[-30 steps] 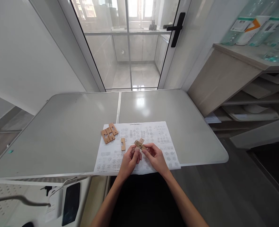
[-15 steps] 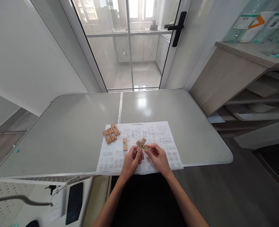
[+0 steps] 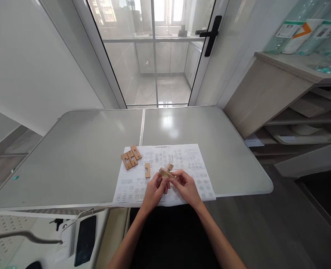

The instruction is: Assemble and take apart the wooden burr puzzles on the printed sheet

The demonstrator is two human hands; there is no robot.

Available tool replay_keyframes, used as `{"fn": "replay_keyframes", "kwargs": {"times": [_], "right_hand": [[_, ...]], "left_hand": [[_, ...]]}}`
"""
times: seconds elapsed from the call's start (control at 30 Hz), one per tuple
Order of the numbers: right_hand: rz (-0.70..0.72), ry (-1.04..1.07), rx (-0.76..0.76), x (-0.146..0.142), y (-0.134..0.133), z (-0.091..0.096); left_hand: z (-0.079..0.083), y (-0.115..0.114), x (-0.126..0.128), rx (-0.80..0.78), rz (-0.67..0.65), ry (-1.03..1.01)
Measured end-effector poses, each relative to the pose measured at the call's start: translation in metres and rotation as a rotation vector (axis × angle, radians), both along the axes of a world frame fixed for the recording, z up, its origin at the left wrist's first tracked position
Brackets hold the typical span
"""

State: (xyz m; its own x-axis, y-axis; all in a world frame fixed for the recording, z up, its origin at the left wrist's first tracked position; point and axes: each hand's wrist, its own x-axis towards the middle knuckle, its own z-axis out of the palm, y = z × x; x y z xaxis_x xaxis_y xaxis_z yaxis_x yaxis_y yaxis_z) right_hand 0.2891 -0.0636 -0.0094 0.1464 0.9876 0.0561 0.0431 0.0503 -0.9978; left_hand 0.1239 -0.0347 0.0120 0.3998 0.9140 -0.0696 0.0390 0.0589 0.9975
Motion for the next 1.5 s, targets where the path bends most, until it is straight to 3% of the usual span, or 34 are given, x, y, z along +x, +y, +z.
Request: {"fn": "replay_keyframes", "kwargs": {"times": [0.37, 0.6, 0.7, 0.8, 0.93, 1.13, 1.27, 1.5], "right_hand": [[0.037, -0.027, -0.015, -0.001, -0.001, 0.000], [-0.046, -0.109, 0.009, -0.006, -0.002, 0.000], [-0.040, -0.149, -0.018, -0.006, -0.004, 0.006], [0.069, -0.138, -0.046, -0.002, -0.007, 0.015], [0.129, -0.107, -0.023, 0.009, -0.014, 0.028], [0.123, -0.156, -0.045, 0.010, -0.019, 0.040], [0.090, -0.119, -0.069, -0.001, -0.021, 0.043], [0.161, -0.019, -0.060, -0.008, -0.006, 0.042]], "left_hand": [[0.003, 0.006, -0.008, -0.034, -0.026, -0.024], [0.004, 0.005, -0.004, -0.055, 0.032, -0.009], [0.001, 0.004, -0.003, -0.062, 0.072, -0.013], [-0.004, 0.001, -0.004, -0.051, 0.093, -0.025], [-0.003, -0.001, -0.008, -0.043, 0.051, -0.001], [0.009, -0.001, -0.008, 0.157, -0.026, 0.103], [0.004, -0.002, -0.006, 0.000, -0.025, -0.012], [-0.005, 0.003, -0.011, -0.149, 0.194, -0.136]]}}
